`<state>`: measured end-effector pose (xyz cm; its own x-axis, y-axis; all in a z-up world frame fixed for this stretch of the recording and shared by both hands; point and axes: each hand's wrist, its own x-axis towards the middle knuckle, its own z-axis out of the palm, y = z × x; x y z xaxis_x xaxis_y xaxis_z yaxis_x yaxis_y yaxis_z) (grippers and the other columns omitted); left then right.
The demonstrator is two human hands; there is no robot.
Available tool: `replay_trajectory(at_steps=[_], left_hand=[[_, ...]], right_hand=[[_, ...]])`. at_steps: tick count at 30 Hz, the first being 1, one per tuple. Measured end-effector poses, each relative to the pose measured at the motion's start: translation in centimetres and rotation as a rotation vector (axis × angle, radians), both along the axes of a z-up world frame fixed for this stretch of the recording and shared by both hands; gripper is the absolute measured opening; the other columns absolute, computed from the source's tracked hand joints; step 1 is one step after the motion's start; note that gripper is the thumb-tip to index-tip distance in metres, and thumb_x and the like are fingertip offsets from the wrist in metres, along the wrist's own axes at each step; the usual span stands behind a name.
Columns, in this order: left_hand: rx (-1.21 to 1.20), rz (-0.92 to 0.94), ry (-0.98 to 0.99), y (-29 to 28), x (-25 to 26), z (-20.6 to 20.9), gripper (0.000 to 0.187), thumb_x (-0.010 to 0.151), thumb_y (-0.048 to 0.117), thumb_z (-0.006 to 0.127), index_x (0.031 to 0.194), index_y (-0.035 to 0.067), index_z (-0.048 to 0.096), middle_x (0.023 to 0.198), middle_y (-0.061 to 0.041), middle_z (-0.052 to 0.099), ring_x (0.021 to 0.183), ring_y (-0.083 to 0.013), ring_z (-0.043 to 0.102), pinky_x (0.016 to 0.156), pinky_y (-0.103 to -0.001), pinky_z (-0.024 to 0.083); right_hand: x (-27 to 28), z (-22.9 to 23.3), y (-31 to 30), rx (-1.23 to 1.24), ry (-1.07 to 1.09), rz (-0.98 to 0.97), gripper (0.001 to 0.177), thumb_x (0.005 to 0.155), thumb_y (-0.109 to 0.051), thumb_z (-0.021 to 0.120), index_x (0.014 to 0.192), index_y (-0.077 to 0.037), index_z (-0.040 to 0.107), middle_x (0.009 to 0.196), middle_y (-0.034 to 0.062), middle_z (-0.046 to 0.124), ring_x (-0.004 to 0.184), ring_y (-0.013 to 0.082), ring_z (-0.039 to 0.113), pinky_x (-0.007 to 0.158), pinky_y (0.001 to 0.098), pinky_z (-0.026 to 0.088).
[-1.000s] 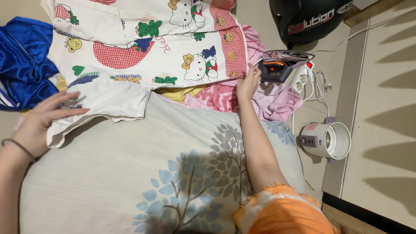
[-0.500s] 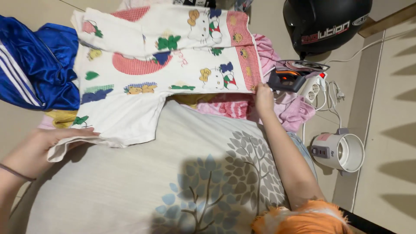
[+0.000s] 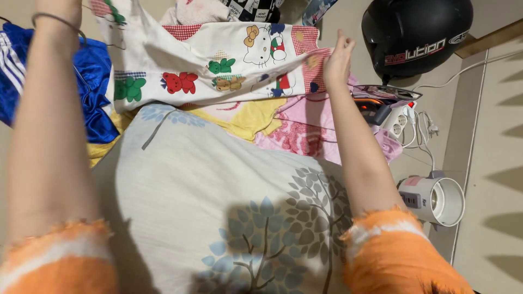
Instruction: The person irons a white shirt with cartoon graphics and blue athletic shorts on a floor mat using an electric iron.
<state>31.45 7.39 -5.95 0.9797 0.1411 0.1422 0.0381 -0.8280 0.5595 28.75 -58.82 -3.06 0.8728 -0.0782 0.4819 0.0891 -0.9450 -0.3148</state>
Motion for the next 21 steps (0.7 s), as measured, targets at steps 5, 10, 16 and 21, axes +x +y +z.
replay_trajectory(at_steps=[5, 10, 16, 21], left_hand=[[-0.4, 0.303, -0.065, 0.7, -4.3, -15.9, 0.054, 0.095, 0.031, 0.083, 0.131, 0.001, 0.054, 0.126, -0.022, 0.066, 0.114, -0.0358, 0.065, 0.098, -0.044, 0.052], [-0.202, 0.319, 0.26, -2.4, -14.9, -18.6, 0.068, 0.088, 0.051, 0.085, 0.124, -0.003, 0.065, 0.119, -0.029, 0.065, 0.107, -0.0407, 0.063, 0.092, -0.047, 0.05], [-0.28, 0.333, 0.452, -3.9, -13.7, -14.2, 0.072, 0.082, 0.059, 0.077, 0.121, -0.002, 0.073, 0.116, -0.027, 0.073, 0.108, -0.039, 0.071, 0.098, -0.045, 0.054], [-0.078, 0.252, 0.23, -4.8, -12.2, -17.7, 0.072, 0.082, 0.056, 0.084, 0.114, -0.007, 0.07, 0.108, -0.036, 0.068, 0.101, -0.05, 0.065, 0.088, -0.048, 0.052]], right_hand=[[-13.1, -2.4, 0.4, -0.022, 0.112, 0.137, 0.044, 0.095, -0.004, 0.067, 0.136, 0.003, 0.053, 0.127, 0.0245, 0.056, 0.111, 0.0437, 0.061, 0.093, 0.0481, 0.051], [-20.8, -7.8, -4.1, 0.574, 0.534, -0.421, 0.032, 0.091, -0.013, 0.07, 0.119, -0.003, 0.059, 0.098, 0.0185, 0.065, 0.081, 0.0292, 0.067, 0.072, 0.0409, 0.054], [-11.3, -7.4, 0.1, 0.104, 0.137, 0.254, 0.037, 0.088, -0.005, 0.071, 0.123, 0.003, 0.063, 0.11, 0.0223, 0.068, 0.095, 0.0333, 0.067, 0.079, 0.0395, 0.055], [-1.4, -10.3, 13.6, 0.322, 0.414, 0.523, 0.037, 0.092, -0.013, 0.073, 0.125, 0.0, 0.066, 0.106, 0.0154, 0.074, 0.092, 0.0248, 0.071, 0.083, 0.036, 0.057]])
